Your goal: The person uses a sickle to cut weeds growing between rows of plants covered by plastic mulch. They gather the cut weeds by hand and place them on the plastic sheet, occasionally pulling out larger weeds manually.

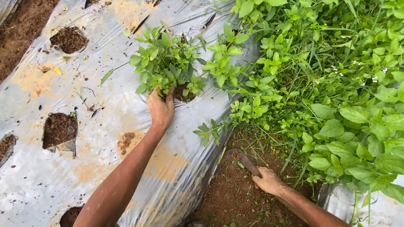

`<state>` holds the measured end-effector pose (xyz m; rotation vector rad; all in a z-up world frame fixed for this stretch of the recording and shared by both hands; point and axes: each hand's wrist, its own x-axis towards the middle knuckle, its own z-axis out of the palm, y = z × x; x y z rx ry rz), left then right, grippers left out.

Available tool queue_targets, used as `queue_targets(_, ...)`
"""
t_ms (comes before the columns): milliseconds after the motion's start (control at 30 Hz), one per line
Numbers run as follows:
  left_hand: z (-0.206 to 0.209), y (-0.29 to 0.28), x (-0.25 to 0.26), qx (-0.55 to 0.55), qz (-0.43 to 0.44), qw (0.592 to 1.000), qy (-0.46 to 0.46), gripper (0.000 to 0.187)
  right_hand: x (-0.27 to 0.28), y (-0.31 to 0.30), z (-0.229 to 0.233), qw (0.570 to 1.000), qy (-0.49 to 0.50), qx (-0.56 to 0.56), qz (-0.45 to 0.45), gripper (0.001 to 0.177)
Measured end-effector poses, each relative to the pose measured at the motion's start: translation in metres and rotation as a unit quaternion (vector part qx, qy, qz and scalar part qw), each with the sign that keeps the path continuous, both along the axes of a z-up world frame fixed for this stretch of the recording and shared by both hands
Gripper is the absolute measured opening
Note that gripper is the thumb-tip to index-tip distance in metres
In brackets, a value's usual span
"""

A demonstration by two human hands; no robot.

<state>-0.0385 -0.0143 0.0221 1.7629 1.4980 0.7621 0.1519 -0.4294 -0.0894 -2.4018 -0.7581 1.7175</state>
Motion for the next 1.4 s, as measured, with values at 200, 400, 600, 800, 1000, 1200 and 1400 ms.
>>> queue_targets(200, 0.032, -0.012, 0.040, 0.106, -0.259, 0.919, 0.277, 0.058, -0.002, 0.009, 0.014, 0.999, 0.011, -0.024, -0.021, 0.013)
queue_targets(400, 0.000, 0.009, 0.055, 0.109, -0.239, 0.921, 0.289, 0.026, -0.001, 0.007, 0.003, 1.000, 0.009, -0.010, -0.011, 0.016)
queue_targets(600, -0.011, 0.020, 0.031, 0.080, -0.110, 0.991, 0.005, 0.035, -0.001, 0.011, 0.008, 1.000, 0.008, -0.010, -0.021, 0.015)
queue_targets(800, 0.006, 0.004, 0.038, 0.140, -0.329, 0.900, 0.248, 0.063, -0.002, 0.007, 0.002, 1.000, -0.005, -0.009, -0.004, 0.014)
queue_targets(1000, -0.008, 0.010, 0.045, 0.081, -0.244, 0.965, 0.060, 0.028, -0.002, 0.009, 0.003, 1.000, -0.002, -0.009, -0.019, 0.016)
queue_targets(1200, -0.011, 0.010, 0.038, 0.048, -0.316, 0.919, 0.231, 0.060, -0.004, 0.012, 0.015, 1.000, 0.009, -0.005, -0.028, 0.019)
queue_targets(1400, 0.002, 0.006, 0.040, 0.126, -0.302, 0.924, 0.196, 0.031, -0.002, 0.007, 0.004, 0.999, 0.022, 0.003, -0.043, 0.016)
